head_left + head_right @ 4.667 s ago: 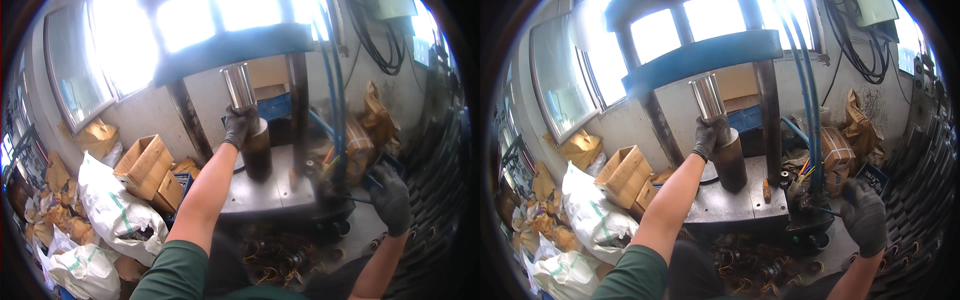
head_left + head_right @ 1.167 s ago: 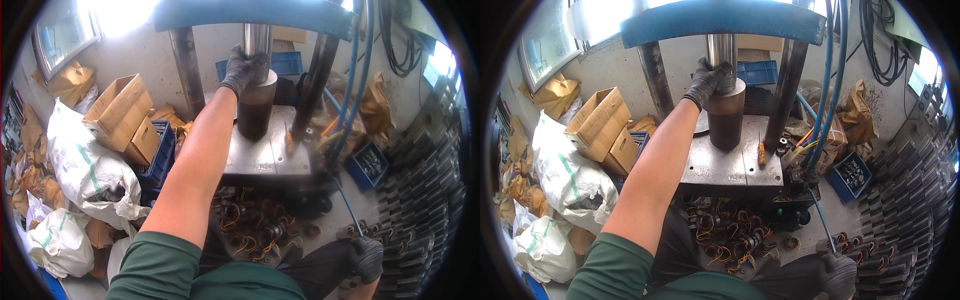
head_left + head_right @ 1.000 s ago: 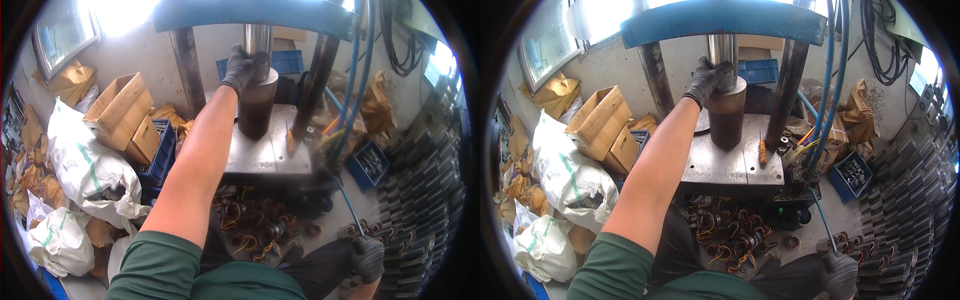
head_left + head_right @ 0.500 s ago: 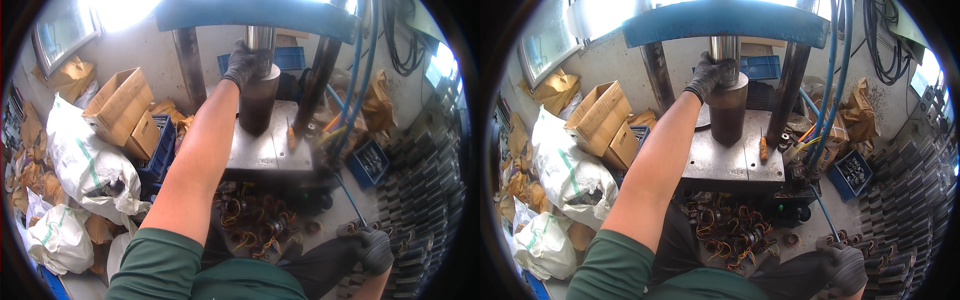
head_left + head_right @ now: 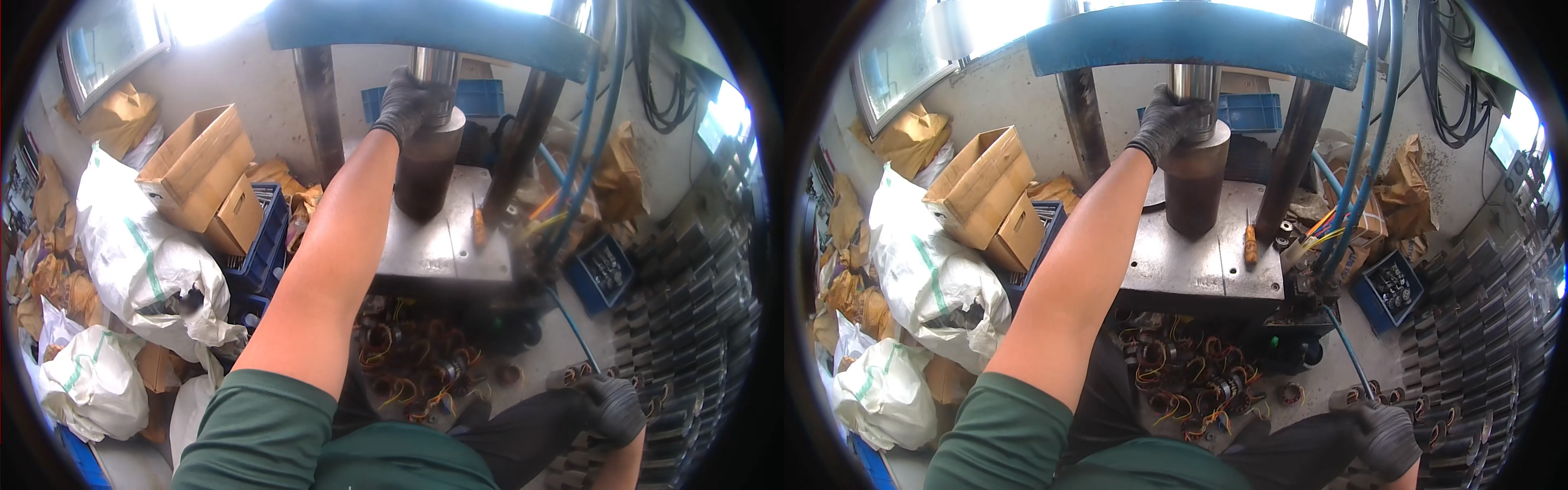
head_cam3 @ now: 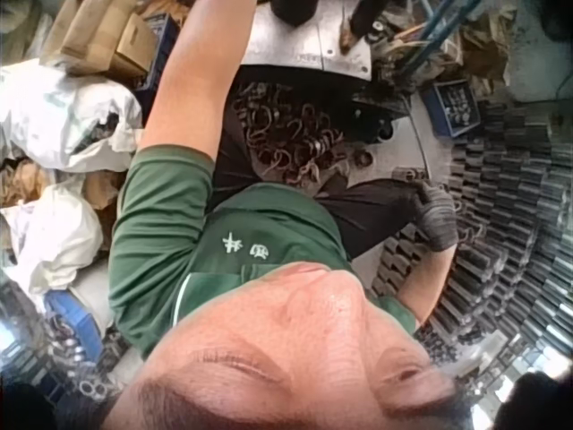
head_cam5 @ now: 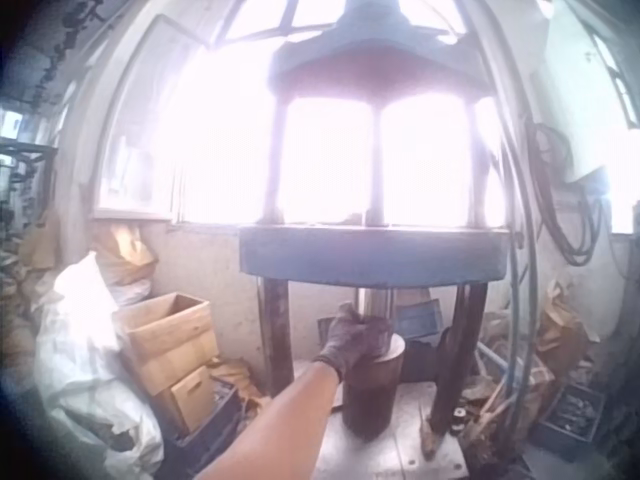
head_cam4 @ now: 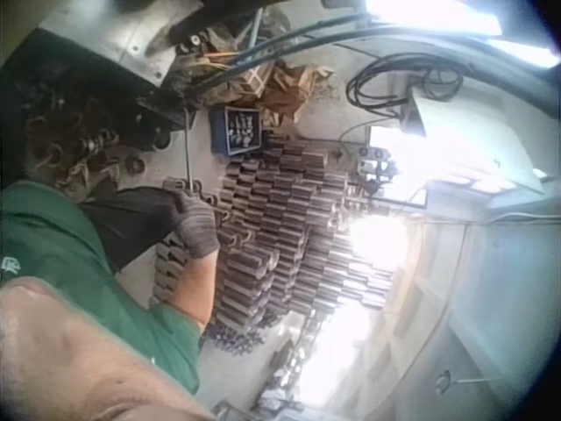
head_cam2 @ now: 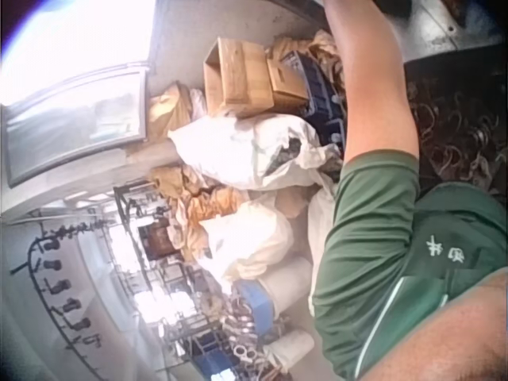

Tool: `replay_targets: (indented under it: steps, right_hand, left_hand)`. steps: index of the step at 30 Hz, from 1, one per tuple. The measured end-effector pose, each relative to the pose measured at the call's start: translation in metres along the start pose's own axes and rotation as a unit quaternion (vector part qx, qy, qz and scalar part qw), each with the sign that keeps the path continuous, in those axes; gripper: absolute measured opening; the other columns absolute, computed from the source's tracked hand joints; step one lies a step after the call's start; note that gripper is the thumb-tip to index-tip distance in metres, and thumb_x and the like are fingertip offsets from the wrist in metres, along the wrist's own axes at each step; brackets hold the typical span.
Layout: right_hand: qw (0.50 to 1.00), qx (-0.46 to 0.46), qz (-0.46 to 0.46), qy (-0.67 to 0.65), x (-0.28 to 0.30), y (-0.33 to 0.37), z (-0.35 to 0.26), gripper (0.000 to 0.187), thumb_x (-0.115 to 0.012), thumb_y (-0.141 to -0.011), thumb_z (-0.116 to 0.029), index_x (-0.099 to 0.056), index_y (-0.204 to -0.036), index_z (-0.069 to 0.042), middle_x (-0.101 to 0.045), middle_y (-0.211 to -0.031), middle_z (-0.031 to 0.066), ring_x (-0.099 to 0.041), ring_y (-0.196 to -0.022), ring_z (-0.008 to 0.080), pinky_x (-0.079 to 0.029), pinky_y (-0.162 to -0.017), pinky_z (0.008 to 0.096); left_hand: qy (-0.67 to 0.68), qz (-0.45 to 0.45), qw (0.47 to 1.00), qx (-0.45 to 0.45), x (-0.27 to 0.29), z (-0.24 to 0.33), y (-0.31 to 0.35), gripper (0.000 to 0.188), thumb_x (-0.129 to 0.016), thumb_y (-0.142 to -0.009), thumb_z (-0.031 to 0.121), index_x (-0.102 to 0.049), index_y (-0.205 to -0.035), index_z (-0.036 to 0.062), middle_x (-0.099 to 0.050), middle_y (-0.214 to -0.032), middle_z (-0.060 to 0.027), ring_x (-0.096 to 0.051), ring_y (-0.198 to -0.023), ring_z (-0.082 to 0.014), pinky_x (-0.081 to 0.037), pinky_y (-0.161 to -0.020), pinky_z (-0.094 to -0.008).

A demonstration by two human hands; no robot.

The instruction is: Using a hydraulic press to insert wound motor stators into cylindrical metal housings and stacking the finished components.

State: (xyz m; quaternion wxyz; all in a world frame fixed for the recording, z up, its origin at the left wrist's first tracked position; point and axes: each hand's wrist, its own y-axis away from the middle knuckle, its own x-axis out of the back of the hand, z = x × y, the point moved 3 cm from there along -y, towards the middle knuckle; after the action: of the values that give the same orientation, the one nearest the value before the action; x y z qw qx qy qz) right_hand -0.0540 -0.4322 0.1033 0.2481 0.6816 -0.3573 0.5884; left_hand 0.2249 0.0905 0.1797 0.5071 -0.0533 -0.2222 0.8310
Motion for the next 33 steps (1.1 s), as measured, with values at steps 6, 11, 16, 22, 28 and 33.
replay_targets:
  steps: [6, 11, 16, 22, 28, 33]
  right_hand:
    - [0.999, -0.022, -0.042, -0.025, 0.004, -0.006, -0.008, 0.023, -0.072, -0.078, -0.017, -0.073, -0.098, -0.006, -0.071, -0.089, 0.0185, -0.070, -0.085, 0.0401, -0.056, -0.076, 0.0468]
    - [0.995, -0.041, -0.090, -0.027, -0.004, -0.001, 0.004, 0.027, -0.068, -0.083, -0.017, -0.074, -0.107, -0.006, -0.072, -0.094, 0.0194, -0.071, -0.086, 0.0400, -0.057, -0.077, 0.0457]
    - [0.998, -0.001, -0.055, -0.003, -0.001, 0.005, 0.016, 0.027, -0.069, -0.080, -0.010, -0.072, -0.107, -0.006, -0.071, -0.090, 0.0186, -0.070, -0.086, 0.0386, -0.056, -0.075, 0.0459]
    - [0.997, -0.048, -0.013, -0.063, -0.001, -0.013, 0.009, 0.030, -0.071, -0.079, -0.008, -0.074, -0.108, -0.005, -0.071, -0.086, 0.0190, -0.070, -0.081, 0.0388, -0.056, -0.074, 0.0449]
    - [0.989, -0.101, -0.089, -0.062, 0.009, -0.001, 0.003, 0.028, -0.069, -0.084, -0.012, -0.075, -0.110, -0.004, -0.072, -0.086, 0.0201, -0.071, -0.079, 0.0380, -0.057, -0.075, 0.0432]
    - [0.980, -0.157, -0.006, -0.120, 0.007, -0.008, 0.009, 0.028, -0.069, -0.083, -0.014, -0.075, -0.110, -0.005, -0.073, -0.090, 0.0197, -0.072, -0.083, 0.0370, -0.056, -0.078, 0.0429]
  left_hand:
    - [-0.044, 0.052, 0.998, 0.000, 0.003, 0.002, 0.003, 0.069, -0.095, -0.064, 0.032, -0.064, -0.111, -0.0077, -0.075, -0.100, -0.0190, -0.074, -0.090, -0.0247, -0.058, -0.083, -0.0346]
    - [-0.063, 0.051, 0.997, 0.002, 0.004, 0.004, 0.005, 0.072, -0.094, -0.066, 0.032, -0.061, -0.117, -0.0082, -0.074, -0.103, -0.0216, -0.074, -0.094, -0.0267, -0.058, -0.086, -0.0361]
    - [-0.055, 0.044, 0.997, -0.007, 0.002, -0.008, -0.005, 0.069, -0.093, -0.067, 0.032, -0.061, -0.115, -0.0069, -0.074, -0.105, -0.0224, -0.073, -0.097, -0.0271, -0.057, -0.089, -0.0367]
    - [-0.075, 0.029, 0.997, 0.018, 0.013, -0.001, -0.001, 0.071, -0.097, -0.068, 0.027, -0.056, -0.119, -0.0005, -0.071, -0.108, -0.0174, -0.071, -0.101, -0.0269, -0.054, -0.096, -0.0390]
    - [-0.050, 0.018, 0.999, 0.006, -0.005, 0.005, 0.002, 0.063, -0.095, -0.068, 0.028, -0.063, -0.112, -0.0041, -0.073, -0.103, -0.0194, -0.073, -0.096, -0.0261, -0.056, -0.090, -0.0377]
    - [-0.042, 0.022, 0.999, -0.017, 0.007, 0.005, 0.004, 0.054, -0.092, -0.068, 0.029, -0.071, -0.102, -0.0071, -0.076, -0.094, -0.0204, -0.075, -0.088, -0.0253, -0.059, -0.081, -0.0366]
